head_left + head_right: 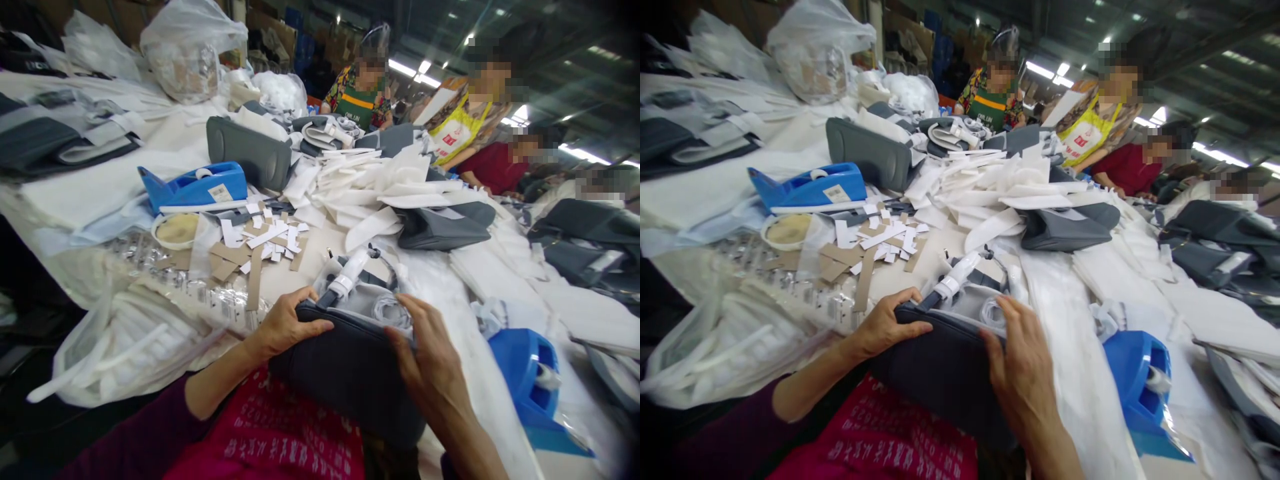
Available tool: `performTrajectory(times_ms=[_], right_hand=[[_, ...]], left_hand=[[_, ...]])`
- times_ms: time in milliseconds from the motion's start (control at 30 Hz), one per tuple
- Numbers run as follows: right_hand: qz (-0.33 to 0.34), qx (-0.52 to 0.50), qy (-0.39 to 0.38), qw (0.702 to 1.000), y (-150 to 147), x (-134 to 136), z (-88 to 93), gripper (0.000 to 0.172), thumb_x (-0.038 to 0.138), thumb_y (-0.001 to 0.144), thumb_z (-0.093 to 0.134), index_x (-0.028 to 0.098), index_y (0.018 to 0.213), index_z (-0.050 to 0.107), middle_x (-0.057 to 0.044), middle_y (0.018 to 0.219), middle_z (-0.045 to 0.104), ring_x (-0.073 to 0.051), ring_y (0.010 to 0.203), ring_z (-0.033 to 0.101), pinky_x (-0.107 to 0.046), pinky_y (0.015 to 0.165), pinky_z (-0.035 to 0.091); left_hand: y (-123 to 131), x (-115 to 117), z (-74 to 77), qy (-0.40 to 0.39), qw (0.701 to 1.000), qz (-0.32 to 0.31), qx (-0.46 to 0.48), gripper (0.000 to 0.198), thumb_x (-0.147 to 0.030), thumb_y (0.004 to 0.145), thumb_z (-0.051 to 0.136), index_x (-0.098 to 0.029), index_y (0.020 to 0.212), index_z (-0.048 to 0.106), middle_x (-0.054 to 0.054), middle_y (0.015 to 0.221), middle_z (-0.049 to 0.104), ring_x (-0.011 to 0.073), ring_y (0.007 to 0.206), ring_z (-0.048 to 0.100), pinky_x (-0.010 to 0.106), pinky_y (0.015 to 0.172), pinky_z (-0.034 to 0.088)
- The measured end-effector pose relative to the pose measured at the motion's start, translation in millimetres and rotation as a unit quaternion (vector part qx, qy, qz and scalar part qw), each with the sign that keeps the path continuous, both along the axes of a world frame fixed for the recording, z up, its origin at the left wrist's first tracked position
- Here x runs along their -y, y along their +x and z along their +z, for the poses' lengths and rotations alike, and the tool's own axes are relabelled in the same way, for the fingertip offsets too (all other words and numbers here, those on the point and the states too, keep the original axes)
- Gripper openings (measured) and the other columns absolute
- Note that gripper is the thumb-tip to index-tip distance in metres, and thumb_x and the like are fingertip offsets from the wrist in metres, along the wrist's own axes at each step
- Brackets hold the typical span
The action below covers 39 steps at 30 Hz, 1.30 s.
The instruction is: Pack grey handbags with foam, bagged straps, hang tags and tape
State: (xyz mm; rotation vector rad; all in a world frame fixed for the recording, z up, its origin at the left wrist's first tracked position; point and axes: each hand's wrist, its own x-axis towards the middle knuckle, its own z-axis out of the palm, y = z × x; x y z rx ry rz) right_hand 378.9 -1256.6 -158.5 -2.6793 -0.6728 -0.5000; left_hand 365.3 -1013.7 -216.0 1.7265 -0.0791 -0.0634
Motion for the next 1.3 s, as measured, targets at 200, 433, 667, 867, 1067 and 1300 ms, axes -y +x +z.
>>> performTrajectory(times_ms=[200, 433, 667, 867, 1067, 1300], right_hand=[[0.129, -0.030, -0.104, 0.986, -1.9, -48.6, -15.7, 0.040, 0.052, 0.088, 0.056, 0.017, 0.105, 0.056, -0.007, 0.087, 0.063, -0.025, 0.080, 0.062, -0.036, 0.069, 0.048], [0.126, 0.067, -0.038, 0.989, 3.6, -21.0, -24.1, 0.030, 0.051, 0.090, 0.054, 0.021, 0.090, 0.055, 0.000, 0.072, 0.062, -0.017, 0.062, 0.061, -0.027, 0.057, 0.042], [0.079, 0.079, -0.038, 0.993, 1.1, -24.7, -22.3, 0.034, 0.055, 0.091, 0.049, 0.022, 0.083, 0.055, 0.001, 0.067, 0.061, -0.017, 0.056, 0.060, -0.028, 0.052, 0.039], [0.121, 0.071, -0.042, 0.989, -0.5, -27.7, -31.7, 0.031, 0.051, 0.090, 0.053, 0.021, 0.085, 0.057, -0.001, 0.071, 0.063, -0.018, 0.061, 0.061, -0.028, 0.057, 0.043], [0.140, 0.070, -0.035, 0.987, 0.9, -27.6, -34.3, 0.025, 0.046, 0.090, 0.055, 0.021, 0.088, 0.056, -0.002, 0.074, 0.063, -0.019, 0.066, 0.063, -0.029, 0.060, 0.046], [0.153, 0.067, 0.007, 0.986, -1.9, -36.6, -34.4, 0.022, 0.042, 0.088, 0.060, 0.021, 0.086, 0.054, -0.002, 0.072, 0.059, -0.019, 0.066, 0.060, -0.029, 0.059, 0.044]], left_hand=[[-5.7, 2.0, 1.6, 0.005, 1.000, 0.006, 0.018, 0.039, -0.046, 0.070, 0.075, -0.017, 0.083, 0.054, -0.007, 0.066, 0.046, 0.0092, 0.061, 0.043, 0.020, 0.057, 0.035], [-45.8, -20.0, -1.8, -0.098, 0.974, 0.185, 0.092, 0.024, -0.035, 0.091, 0.055, -0.016, 0.103, 0.059, 0.006, 0.099, 0.064, 0.0175, 0.096, 0.060, 0.027, 0.088, 0.046], [-61.6, -16.9, -16.6, -0.112, 0.991, -0.025, 0.063, 0.030, -0.013, 0.091, 0.040, -0.015, 0.105, 0.066, 0.008, 0.104, 0.069, 0.0175, 0.098, 0.063, 0.027, 0.089, 0.047], [-35.7, -24.1, -24.9, 0.015, 0.981, -0.167, 0.097, 0.021, -0.003, 0.074, 0.051, -0.014, 0.084, 0.066, 0.006, 0.088, 0.066, 0.0175, 0.084, 0.061, 0.024, 0.077, 0.047], [-43.4, -24.6, -12.0, -0.021, 0.992, 0.104, 0.066, 0.018, -0.017, 0.088, 0.047, -0.015, 0.097, 0.063, 0.009, 0.100, 0.064, 0.0207, 0.098, 0.059, 0.033, 0.092, 0.044], [-38.6, -5.8, -4.5, -0.112, 0.993, 0.002, 0.039, 0.070, -0.042, 0.061, 0.084, -0.019, 0.119, 0.052, 0.006, 0.114, 0.058, 0.0240, 0.108, 0.054, 0.031, 0.094, 0.041]])
